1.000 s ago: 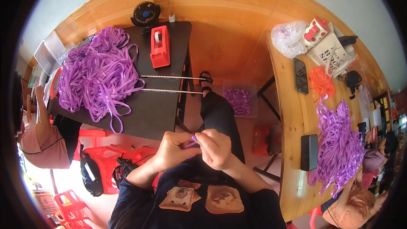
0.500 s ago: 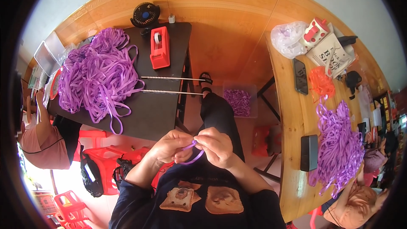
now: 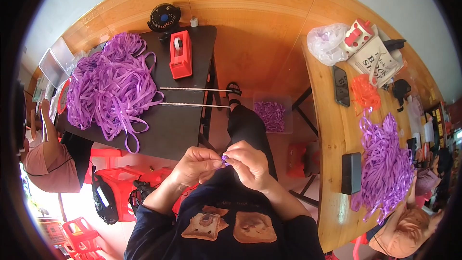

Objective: Making purple ribbon bows using a metal rod jig for assembly.

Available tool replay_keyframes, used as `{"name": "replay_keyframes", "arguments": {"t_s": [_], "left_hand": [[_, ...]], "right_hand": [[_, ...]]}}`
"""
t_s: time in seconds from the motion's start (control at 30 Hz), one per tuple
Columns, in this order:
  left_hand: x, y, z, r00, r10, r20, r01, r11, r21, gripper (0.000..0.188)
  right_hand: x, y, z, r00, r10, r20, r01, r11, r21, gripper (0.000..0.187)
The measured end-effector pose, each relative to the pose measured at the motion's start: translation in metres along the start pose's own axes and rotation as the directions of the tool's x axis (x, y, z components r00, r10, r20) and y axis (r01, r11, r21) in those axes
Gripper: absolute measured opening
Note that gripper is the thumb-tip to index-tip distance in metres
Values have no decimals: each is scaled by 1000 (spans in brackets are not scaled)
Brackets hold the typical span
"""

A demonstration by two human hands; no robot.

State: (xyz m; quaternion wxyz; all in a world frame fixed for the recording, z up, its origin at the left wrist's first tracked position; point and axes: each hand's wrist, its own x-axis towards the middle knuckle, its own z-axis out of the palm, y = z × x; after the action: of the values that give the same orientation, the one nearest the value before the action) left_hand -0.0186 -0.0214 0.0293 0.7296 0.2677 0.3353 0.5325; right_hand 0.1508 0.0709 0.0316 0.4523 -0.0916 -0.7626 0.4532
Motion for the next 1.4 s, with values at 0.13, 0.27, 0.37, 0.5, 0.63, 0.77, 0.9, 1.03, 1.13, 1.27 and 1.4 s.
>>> {"name": "replay_keyframes", "arguments": {"t_s": [0.13, 0.27, 0.37, 0.5, 0.63, 0.77, 0.9, 1.03, 1.13, 1.27, 1.4], "left_hand": [[-4, 4, 4, 985, 123, -118, -76, 936, 343, 12], [-6, 8, 11, 953, 287, -96, -194, 824, 533, 8], [-8, 15, 12, 964, 255, -69, -165, 785, 597, 7], [-8, 15, 12, 959, 277, -60, -183, 764, 619, 6], [-9, 16, 15, 955, 294, -35, -191, 700, 689, 6], [-10, 19, 14, 960, 280, -22, -180, 672, 718, 6], [-10, 16, 13, 948, 317, 18, -224, 627, 746, 6], [-10, 17, 13, 942, 333, 50, -247, 584, 774, 5], [-11, 15, 10, 940, 334, 68, -254, 555, 792, 4], [-11, 14, 8, 922, 367, 125, -306, 488, 818, 4], [-10, 14, 11, 898, 406, 169, -351, 430, 832, 4]], "right_hand": [[-2, -5, -7, 998, 42, 40, -40, 998, -52, 11], [-5, -9, -14, 987, 53, 152, -17, 973, -229, 18], [-6, -8, -16, 981, 32, 189, 28, 951, -308, 20], [-5, -10, -19, 965, 10, 263, 96, 917, -387, 21], [-7, -11, -19, 963, 8, 270, 102, 914, -392, 23], [-7, -10, -19, 953, 4, 302, 124, 906, -404, 25], [-5, -13, -20, 939, -8, 343, 157, 899, -409, 26], [-3, -13, -23, 922, 5, 387, 174, 888, -426, 23], [-2, -15, -24, 903, 9, 431, 198, 879, -434, 21], [2, -20, -25, 846, 54, 530, 255, 833, -491, 23], [5, -21, -25, 821, 45, 569, 292, 824, -486, 26]]}}
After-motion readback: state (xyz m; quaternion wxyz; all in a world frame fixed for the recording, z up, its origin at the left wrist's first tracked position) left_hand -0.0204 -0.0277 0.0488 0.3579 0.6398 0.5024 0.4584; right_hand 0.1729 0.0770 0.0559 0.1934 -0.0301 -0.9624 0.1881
